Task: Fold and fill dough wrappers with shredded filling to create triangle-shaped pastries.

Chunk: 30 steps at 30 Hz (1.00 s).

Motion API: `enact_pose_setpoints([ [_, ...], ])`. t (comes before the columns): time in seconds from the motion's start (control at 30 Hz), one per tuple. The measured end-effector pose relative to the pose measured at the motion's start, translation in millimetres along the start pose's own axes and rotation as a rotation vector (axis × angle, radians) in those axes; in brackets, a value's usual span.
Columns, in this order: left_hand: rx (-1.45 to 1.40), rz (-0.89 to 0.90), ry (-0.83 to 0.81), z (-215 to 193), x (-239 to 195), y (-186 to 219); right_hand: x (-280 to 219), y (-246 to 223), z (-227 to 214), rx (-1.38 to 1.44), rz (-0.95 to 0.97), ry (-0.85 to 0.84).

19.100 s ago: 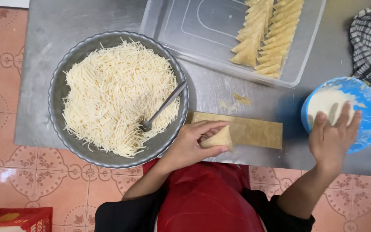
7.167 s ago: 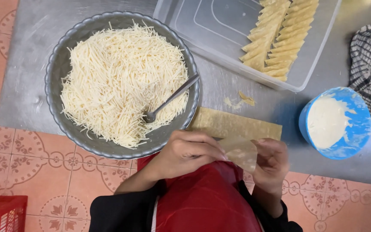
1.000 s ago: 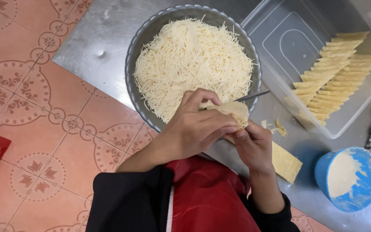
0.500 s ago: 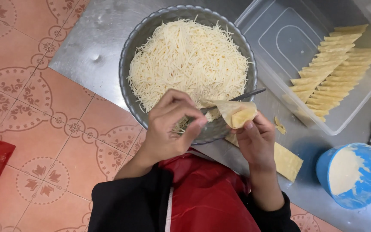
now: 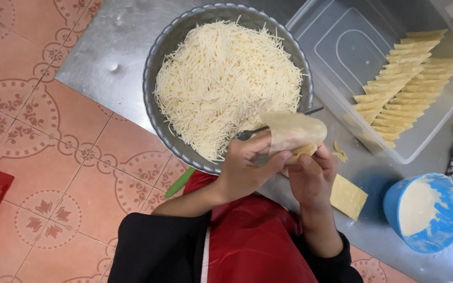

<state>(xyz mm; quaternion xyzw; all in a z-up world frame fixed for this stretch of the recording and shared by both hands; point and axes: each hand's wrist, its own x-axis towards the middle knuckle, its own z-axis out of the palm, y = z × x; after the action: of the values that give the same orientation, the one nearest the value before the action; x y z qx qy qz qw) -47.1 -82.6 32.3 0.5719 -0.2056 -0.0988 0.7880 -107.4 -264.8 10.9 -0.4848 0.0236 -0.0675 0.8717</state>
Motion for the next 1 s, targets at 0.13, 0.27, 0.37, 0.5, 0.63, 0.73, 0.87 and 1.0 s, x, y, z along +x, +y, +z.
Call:
enact_pose_setpoints([
  [0.13,-0.092,-0.009,0.003,1,-6,-2,0,2,-8,-0.010,-0.011,-0.035],
  [0.27,0.447,0.403,-0.124,-6,-1,5,-1,-3,-7,-0.161,-0.041,0.068],
  [0.37,0.646,0.678,-0.205,-15,6,15,3,-16,5,-0.205,0.006,0.084],
  [0.5,0.590,0.572,-0.129,-29,3,0,22,-54,50,0.164,0.251,-0.072],
  [0.63,0.546,0.527,-0.029,-22,-7,-8,4,-37,32,-0.077,0.147,-0.129],
  [0.73,0.528,0.591,-0.066,-15,-2,0,2,-24,31,-0.250,-0.034,-0.088],
  [0.87,0.549,0.594,-0.091,-12,9,31,-2,-19,32,-0.198,-0.107,-0.027],
  [1.0,0.412,0.476,-0.007,-12,9,41,-12,-15,19,-0.448,-0.154,0.008],
])
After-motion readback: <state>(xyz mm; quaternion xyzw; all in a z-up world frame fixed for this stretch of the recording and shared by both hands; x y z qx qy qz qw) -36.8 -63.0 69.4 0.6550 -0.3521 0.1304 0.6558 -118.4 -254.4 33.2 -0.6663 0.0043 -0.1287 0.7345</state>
